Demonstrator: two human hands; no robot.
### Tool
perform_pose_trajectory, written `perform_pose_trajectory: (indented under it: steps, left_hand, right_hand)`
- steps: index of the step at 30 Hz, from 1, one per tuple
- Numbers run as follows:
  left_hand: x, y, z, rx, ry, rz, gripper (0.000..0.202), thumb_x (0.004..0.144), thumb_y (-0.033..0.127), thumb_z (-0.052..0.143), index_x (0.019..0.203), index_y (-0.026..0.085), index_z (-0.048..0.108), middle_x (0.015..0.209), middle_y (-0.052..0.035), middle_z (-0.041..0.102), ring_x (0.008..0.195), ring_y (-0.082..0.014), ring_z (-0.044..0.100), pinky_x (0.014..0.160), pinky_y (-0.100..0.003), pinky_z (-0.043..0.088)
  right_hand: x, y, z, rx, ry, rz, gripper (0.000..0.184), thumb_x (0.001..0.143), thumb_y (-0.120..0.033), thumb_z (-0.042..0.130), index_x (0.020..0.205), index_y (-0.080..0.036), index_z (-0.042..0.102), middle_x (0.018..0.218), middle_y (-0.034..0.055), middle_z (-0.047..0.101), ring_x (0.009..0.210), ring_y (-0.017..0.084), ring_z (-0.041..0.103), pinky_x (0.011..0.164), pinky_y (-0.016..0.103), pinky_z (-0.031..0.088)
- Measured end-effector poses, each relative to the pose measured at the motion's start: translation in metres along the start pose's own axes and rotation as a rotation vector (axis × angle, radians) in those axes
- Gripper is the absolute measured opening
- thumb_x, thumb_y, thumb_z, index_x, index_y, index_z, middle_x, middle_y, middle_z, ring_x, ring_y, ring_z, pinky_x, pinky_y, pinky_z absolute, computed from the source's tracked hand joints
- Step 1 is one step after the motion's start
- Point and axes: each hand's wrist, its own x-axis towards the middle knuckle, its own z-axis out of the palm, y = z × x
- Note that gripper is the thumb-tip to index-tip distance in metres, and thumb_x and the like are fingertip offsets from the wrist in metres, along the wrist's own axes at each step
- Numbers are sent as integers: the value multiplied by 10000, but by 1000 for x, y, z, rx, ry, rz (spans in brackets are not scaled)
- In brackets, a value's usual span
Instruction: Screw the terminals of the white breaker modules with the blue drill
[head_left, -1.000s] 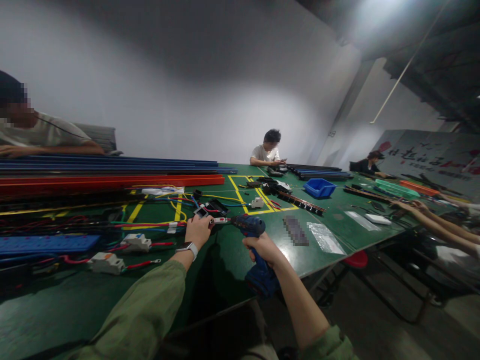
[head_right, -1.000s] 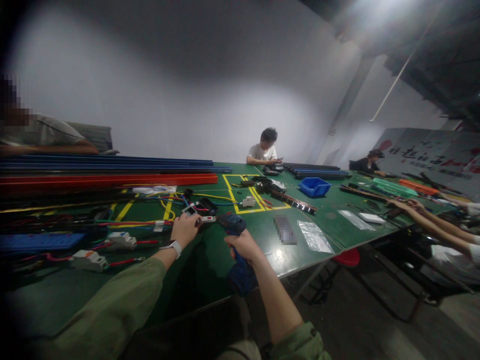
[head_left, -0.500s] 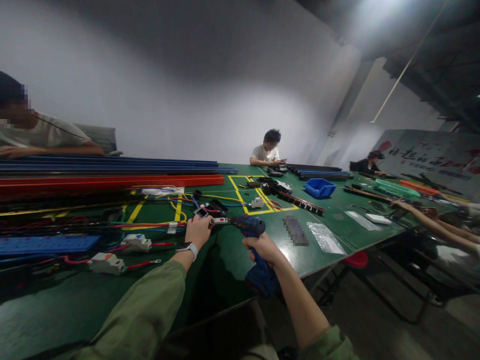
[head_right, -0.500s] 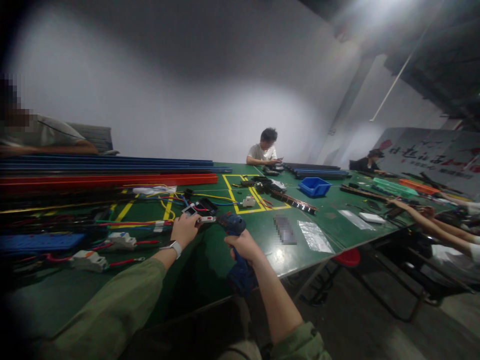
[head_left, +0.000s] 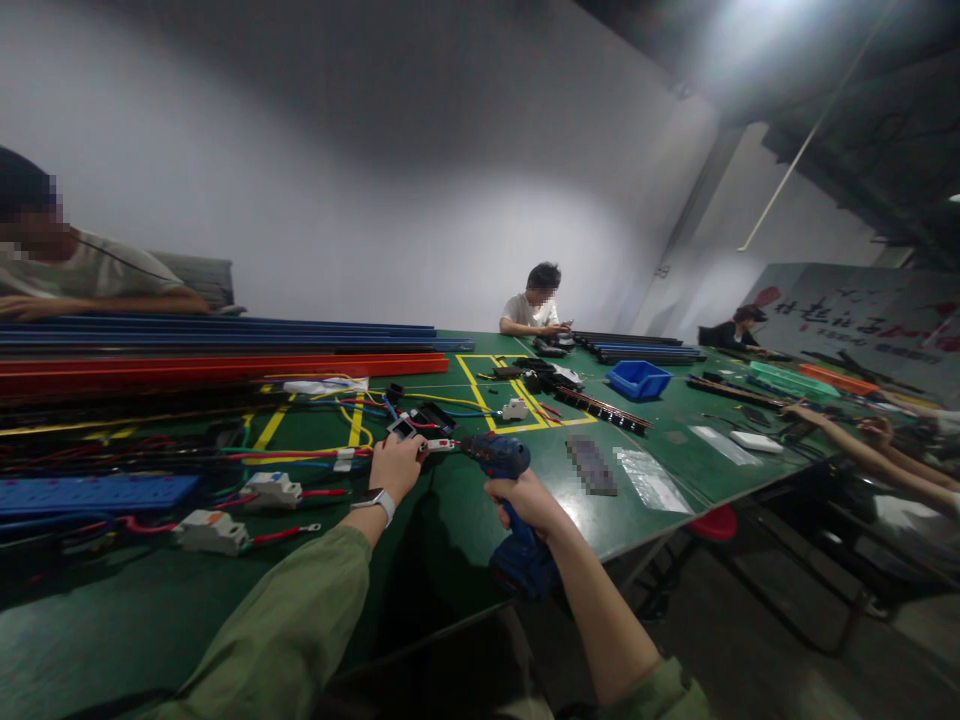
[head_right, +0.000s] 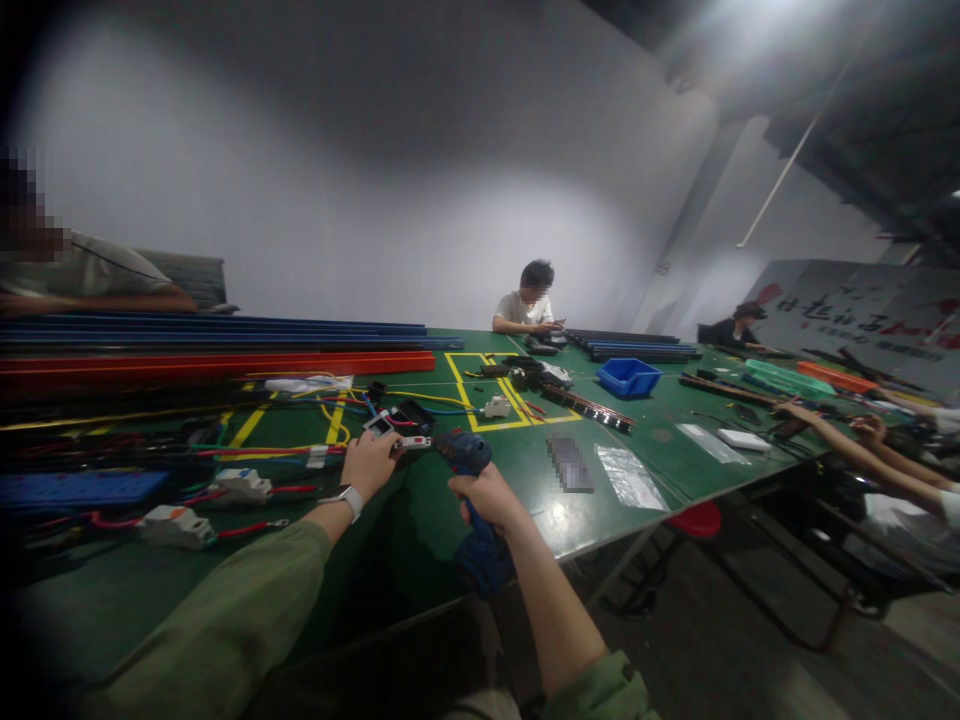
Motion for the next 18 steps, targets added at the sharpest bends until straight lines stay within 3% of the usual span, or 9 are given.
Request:
perform_pose_trajectory:
  steps: [9,18]
  left_hand:
    - [0,0,0,7,16,13,278,924,344,476,1093,300,693,1023,-106,704,1081,-307,517,911,-424,321]
    - [0,0,1,7,3,1,290,927,352,469,1112,295,685,1052,-111,699,1100,-316,512,917,-432,322]
  right_hand:
    - [1,0,0,7,-6,-23,147,692,-205,608,678,-200,461,497,-77,457,360,79,459,373,195,319]
    - [-1,-1,1,-20,11,24,145,699,-216,603,677,-208,460,416,-74,440,343,94,433,386,206,320]
